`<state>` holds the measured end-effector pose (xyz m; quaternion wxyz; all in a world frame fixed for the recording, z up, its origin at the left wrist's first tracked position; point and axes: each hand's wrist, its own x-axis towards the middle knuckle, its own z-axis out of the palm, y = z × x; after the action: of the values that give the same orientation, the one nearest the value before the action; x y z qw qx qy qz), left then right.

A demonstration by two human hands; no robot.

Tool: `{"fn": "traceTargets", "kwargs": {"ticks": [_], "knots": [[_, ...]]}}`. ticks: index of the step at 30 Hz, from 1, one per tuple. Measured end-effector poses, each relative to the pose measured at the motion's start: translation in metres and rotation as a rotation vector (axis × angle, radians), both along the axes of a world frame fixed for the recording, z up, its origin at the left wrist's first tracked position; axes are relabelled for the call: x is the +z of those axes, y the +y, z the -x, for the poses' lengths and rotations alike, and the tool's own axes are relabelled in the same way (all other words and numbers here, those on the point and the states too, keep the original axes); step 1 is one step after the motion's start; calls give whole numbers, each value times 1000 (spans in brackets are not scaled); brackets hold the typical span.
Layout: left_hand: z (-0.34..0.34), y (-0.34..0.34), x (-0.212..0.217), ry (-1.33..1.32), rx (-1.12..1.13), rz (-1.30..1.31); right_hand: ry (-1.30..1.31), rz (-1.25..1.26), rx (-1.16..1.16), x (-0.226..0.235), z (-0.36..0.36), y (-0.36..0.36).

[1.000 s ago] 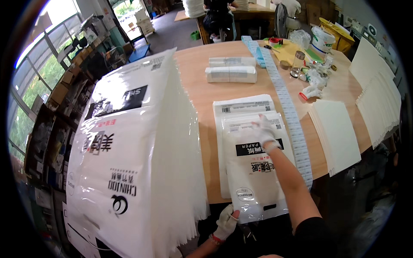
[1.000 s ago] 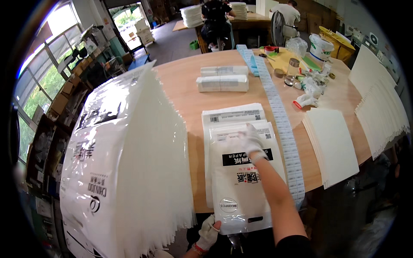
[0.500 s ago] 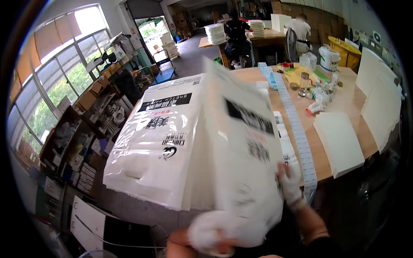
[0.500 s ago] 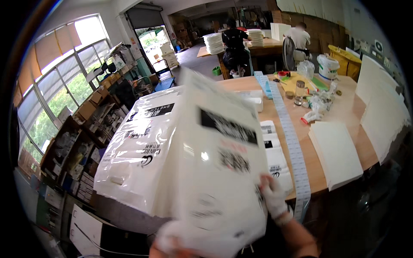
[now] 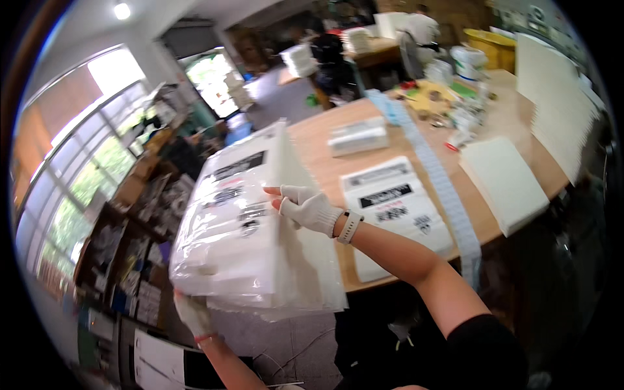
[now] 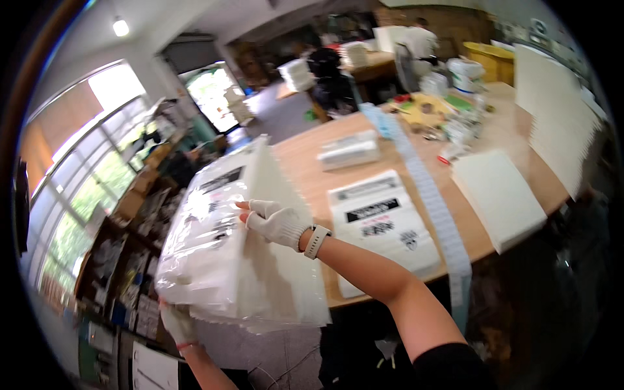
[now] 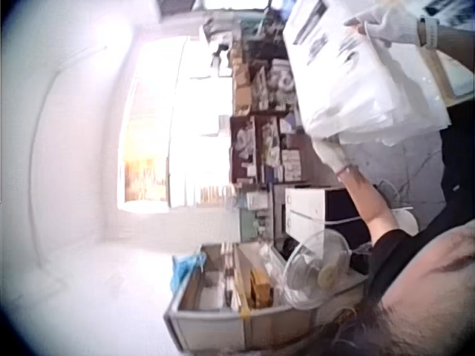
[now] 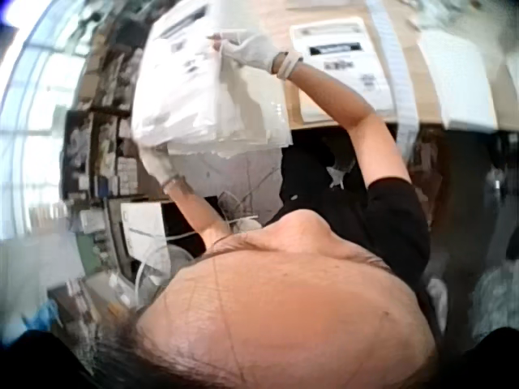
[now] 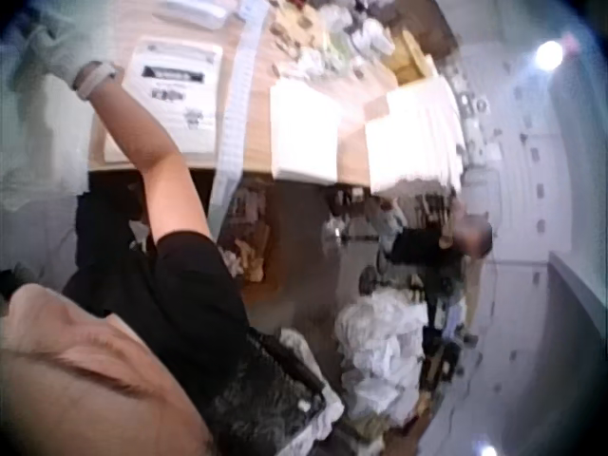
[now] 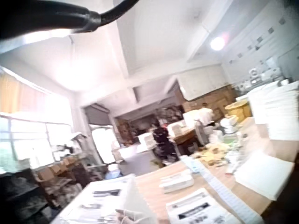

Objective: The person packs stacks of white paper into white plastic bags labeled 'CHINJOO'. They repeatedly pick up a stack of paper, insert it into a bag, and place the filled bag on a pile on the table. The process is repetitive and performed by hand.

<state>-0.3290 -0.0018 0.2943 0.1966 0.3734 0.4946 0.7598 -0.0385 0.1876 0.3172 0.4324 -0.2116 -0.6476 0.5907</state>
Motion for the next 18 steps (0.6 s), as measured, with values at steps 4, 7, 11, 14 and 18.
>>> {"fn": "traceTargets", "kwargs": {"ticks": [4, 7, 11, 14, 18], "knots": [[-24, -26, -136, -205, 297, 160, 55, 33, -223, -97, -98, -1], [-72, -76, -272, -165, 186, 396, -772, -389, -602, -180, -233, -10], [-107, -114, -378, 1106, -109, 825, -1522, -300, -1010, -225, -413, -51], [-194, -61, -327, -153, -390, 1062, -1552, -336, -1004, -230, -474, -75], [-264, -5, -270, 204, -807, 879, -1255, -170, -1036, -227, -492, -74]]}}
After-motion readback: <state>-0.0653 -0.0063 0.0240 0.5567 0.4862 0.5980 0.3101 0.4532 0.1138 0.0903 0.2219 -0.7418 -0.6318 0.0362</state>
